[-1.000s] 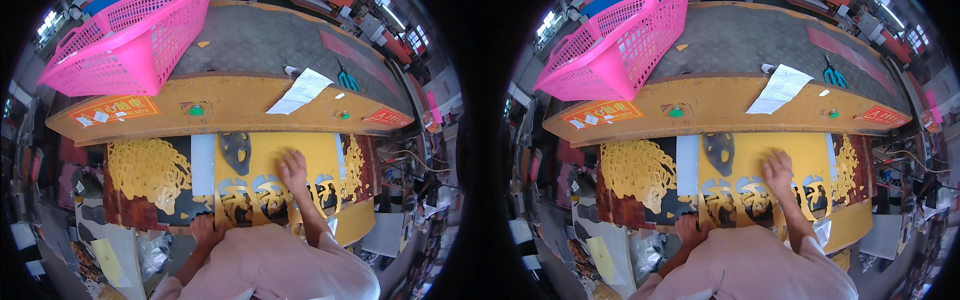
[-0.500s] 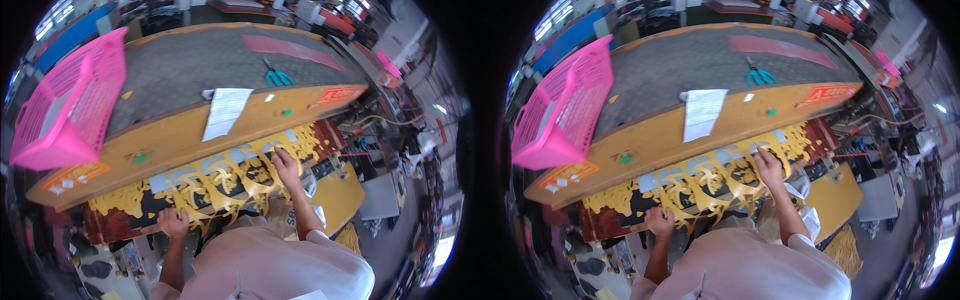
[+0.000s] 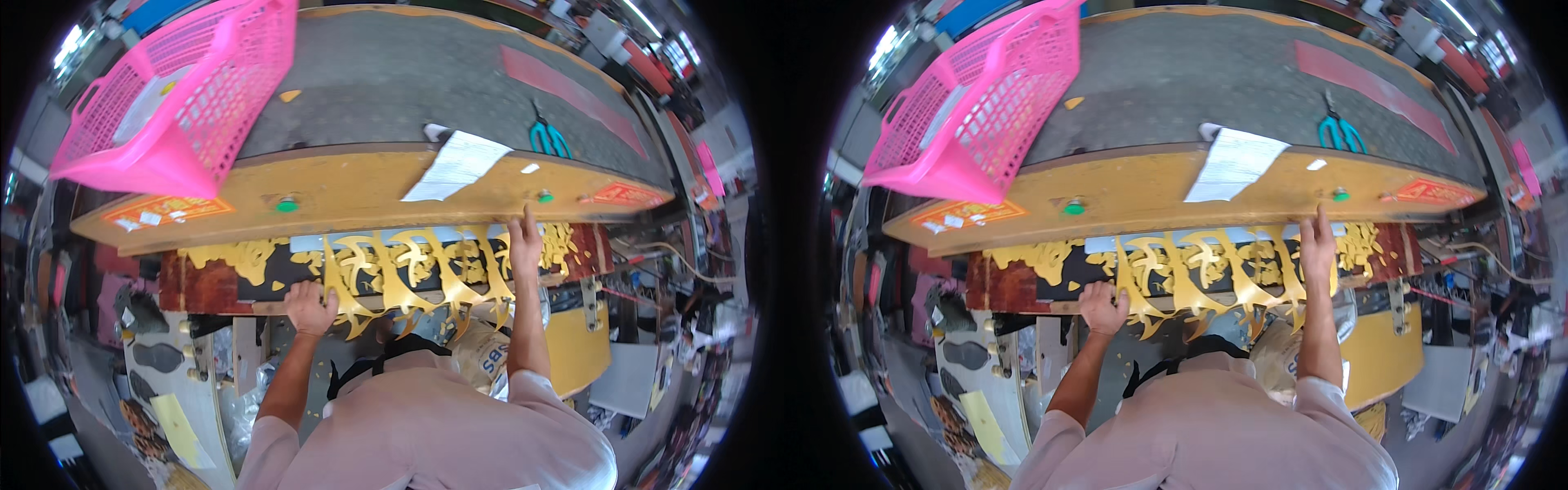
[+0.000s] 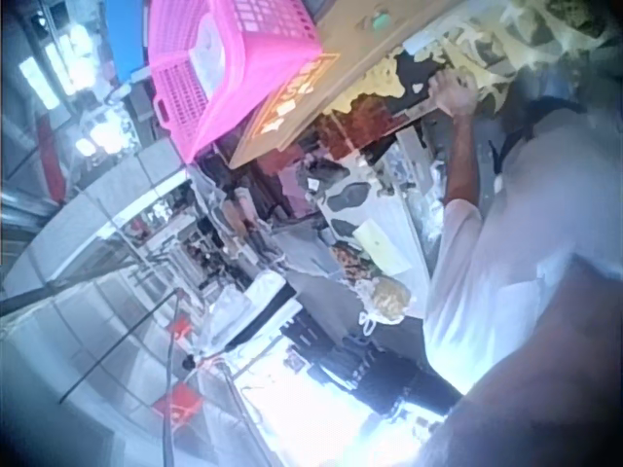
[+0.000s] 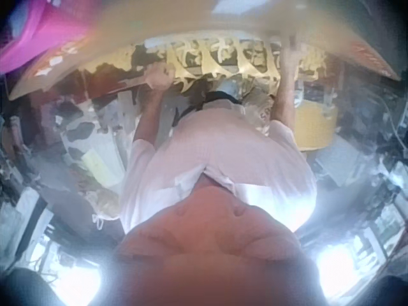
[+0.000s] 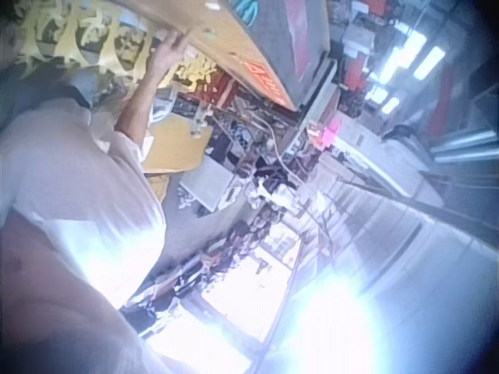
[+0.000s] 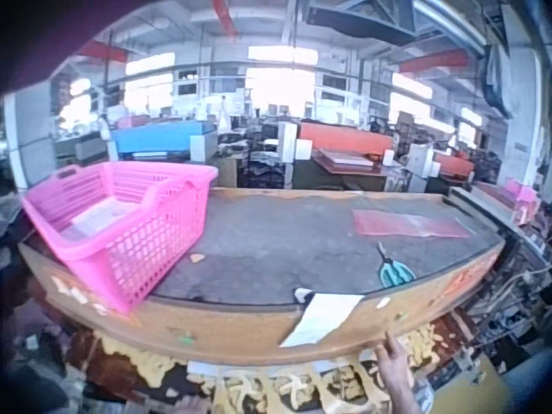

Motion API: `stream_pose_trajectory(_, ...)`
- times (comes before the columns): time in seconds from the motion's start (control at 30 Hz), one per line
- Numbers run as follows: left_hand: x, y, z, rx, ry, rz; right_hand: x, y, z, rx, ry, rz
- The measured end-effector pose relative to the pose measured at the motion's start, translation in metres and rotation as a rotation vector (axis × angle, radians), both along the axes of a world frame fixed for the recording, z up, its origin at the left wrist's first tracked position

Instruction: The person repeatedly uses a handheld scraper to lift and remove yellow cutout pieces from a larger sheet on a workbench. The removed pieces are placed into a pile on the left side of the table. The person continues this process across the sheet, clearing the cutouts and leaving behind the negative space.

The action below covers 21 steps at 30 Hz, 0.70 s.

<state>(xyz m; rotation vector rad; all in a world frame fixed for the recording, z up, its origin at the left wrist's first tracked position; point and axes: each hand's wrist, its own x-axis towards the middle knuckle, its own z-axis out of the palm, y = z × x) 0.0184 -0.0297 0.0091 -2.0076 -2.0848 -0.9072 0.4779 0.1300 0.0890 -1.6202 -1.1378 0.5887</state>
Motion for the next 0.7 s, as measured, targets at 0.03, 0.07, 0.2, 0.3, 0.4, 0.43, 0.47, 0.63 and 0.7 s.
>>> stream_pose_trajectory(0.03, -0.002, 0.000, -0.001, -0.009, -0.014, -0.015, 0.004, -0.014, -0.014, 0.039, -0.066, 0.064)
stream_pose_trajectory(0.07, -0.005, -0.002, -0.002, -0.018, -0.028, -0.036, 0.011, -0.027, -0.028, 0.047, -0.138, 0.128)
stream_pose_trajectory(0.2, -0.007, -0.004, -0.007, -0.021, -0.034, -0.064, 0.023, -0.057, -0.078, 0.120, -0.571, 0.152)
stream_pose_trajectory(0.3, -0.003, -0.008, -0.007, -0.015, -0.037, -0.079, 0.028, -0.067, -0.096, 0.027, -0.647, 0.177)
stream_pose_trajectory(0.4, -0.002, -0.010, -0.008, -0.049, -0.091, -0.037, 0.032, -0.069, -0.100, 0.010, -0.576, 0.161)
stream_pose_trajectory(0.43, -0.003, -0.008, -0.009, -0.011, -0.085, -0.074, 0.033, -0.068, -0.100, -0.106, -0.578, 0.151)
stream_pose_trajectory(0.47, -0.005, -0.006, -0.011, 0.001, -0.088, -0.081, 0.033, -0.064, -0.099, -0.136, -0.572, 0.149)
stream_pose_trajectory(0.63, -0.018, 0.008, -0.009, -0.075, -0.114, -0.119, 0.024, -0.036, -0.080, -0.147, -0.419, 0.087)
stream_pose_trajectory(0.7, -0.016, 0.000, 0.003, -0.102, -0.177, -0.082, 0.015, -0.036, -0.062, -0.211, -0.315, 0.089)
